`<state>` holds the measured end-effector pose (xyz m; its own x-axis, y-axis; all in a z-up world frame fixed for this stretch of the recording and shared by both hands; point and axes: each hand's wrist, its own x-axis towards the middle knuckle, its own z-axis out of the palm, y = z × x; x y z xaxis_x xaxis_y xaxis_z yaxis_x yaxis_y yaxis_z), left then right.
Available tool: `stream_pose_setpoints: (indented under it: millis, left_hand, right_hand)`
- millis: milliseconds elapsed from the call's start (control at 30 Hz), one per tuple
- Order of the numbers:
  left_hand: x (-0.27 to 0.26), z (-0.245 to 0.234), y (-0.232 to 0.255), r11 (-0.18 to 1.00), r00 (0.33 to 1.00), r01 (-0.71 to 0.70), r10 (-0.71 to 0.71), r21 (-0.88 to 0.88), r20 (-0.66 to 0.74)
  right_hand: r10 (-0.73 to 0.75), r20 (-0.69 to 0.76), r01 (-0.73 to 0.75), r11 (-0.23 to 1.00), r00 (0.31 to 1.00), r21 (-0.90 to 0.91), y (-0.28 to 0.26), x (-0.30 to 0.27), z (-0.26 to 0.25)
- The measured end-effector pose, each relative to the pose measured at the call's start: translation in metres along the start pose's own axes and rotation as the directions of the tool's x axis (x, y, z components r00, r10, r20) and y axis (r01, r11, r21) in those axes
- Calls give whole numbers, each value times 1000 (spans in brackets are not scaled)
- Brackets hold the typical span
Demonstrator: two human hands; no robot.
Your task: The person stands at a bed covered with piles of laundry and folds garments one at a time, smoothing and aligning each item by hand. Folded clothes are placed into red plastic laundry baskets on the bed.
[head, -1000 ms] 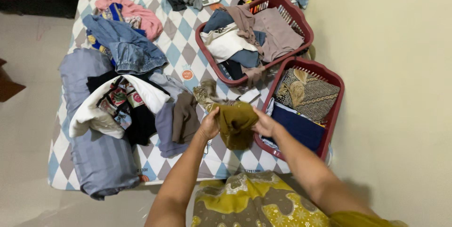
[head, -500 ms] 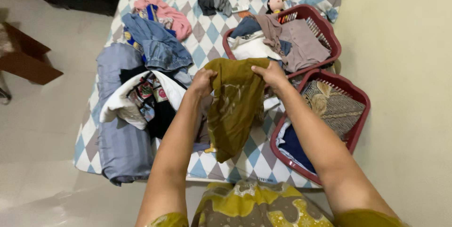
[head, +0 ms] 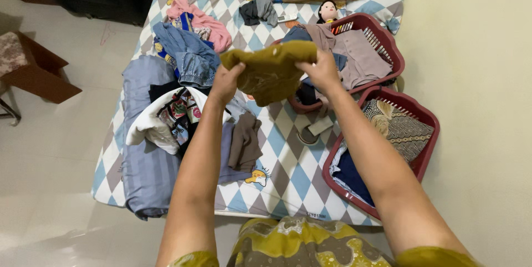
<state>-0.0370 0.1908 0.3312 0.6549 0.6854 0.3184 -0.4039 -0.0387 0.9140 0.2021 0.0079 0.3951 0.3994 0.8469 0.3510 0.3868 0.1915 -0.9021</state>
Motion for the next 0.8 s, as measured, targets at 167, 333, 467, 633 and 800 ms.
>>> stream_pose_setpoints:
  millis: [167, 333, 467, 633, 800]
  left_hand:
    - [-61, -25, -64, 950, 964, 263, -265, 169, -8]
    - [-197, -32, -150, 862, 956, 216, -283, 459, 81]
    - [-322, -18, -168, 776, 841, 437, -532, 455, 100]
    - [-378, -12, -168, 773, 799, 506, -588, 383, 130]
    - [-329, -23, -199, 775, 782, 621, -623, 114, -18]
  right_hand:
    - [100, -59, -109, 978, 993, -175, 50, -85, 7]
    - [301, -29, -301, 934, 953, -193, 119, -208, 35]
    - [48, 235, 77, 865, 971, -496, 128, -315, 39]
    - [287, 515, -44, 900, 807, -433, 147, -364, 42]
    - [507, 384, -435, 861, 772, -264, 194, -334, 60]
